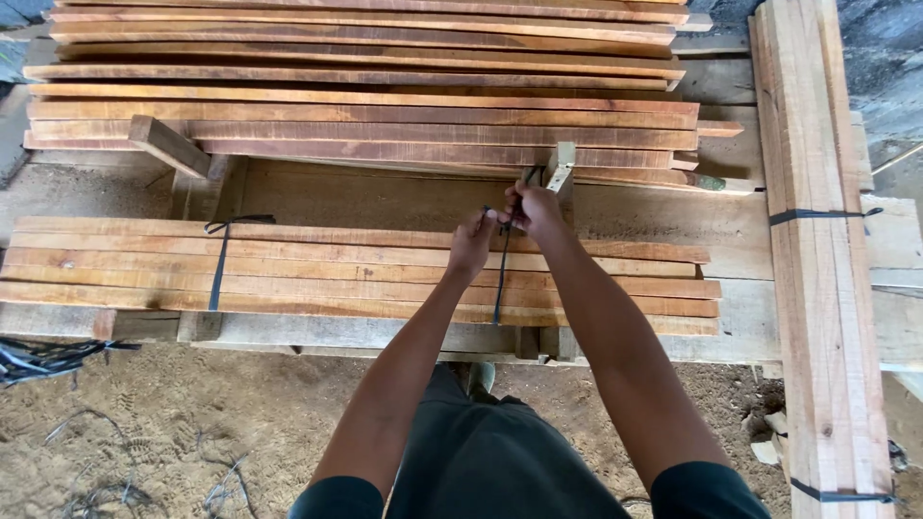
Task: Bundling multiple wooden planks together by wrapping and tying black plastic strips around them.
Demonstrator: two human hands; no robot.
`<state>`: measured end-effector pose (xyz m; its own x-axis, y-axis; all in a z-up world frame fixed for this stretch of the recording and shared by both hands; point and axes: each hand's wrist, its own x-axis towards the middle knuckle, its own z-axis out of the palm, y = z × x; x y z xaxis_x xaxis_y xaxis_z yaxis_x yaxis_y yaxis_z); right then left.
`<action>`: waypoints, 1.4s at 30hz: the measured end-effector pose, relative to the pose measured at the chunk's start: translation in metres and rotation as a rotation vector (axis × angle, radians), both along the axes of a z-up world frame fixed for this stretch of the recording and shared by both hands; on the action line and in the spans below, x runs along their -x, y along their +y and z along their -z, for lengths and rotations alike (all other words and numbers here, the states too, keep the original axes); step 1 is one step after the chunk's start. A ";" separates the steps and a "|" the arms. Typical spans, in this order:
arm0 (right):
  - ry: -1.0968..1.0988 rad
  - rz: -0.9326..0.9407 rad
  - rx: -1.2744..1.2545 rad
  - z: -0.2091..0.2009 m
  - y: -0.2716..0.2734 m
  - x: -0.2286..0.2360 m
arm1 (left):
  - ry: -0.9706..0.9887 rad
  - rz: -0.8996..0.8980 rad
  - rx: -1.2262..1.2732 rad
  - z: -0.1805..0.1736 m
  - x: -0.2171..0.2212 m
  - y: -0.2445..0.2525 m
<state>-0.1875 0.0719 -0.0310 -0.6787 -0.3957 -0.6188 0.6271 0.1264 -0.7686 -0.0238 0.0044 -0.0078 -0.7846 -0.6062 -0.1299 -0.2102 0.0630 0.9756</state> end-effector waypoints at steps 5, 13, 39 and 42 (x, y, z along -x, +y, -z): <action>-0.114 0.160 0.052 0.024 -0.020 -0.001 | 0.412 -0.042 -0.450 -0.001 0.011 0.014; -0.143 0.356 0.023 0.034 -0.025 0.007 | 0.301 0.184 -0.244 -0.013 -0.042 0.030; 0.493 -0.237 -0.402 0.054 -0.057 -0.023 | 0.289 0.209 -0.115 -0.045 -0.048 0.021; 0.467 -0.275 -0.430 0.056 -0.059 -0.022 | 0.260 0.243 -0.107 -0.025 -0.050 0.020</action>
<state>-0.1656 0.0125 -0.0873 -0.8225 -0.3763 -0.4265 0.1442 0.5873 -0.7964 0.0258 0.0244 0.0172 -0.9192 -0.3918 0.0403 0.0541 -0.0243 0.9982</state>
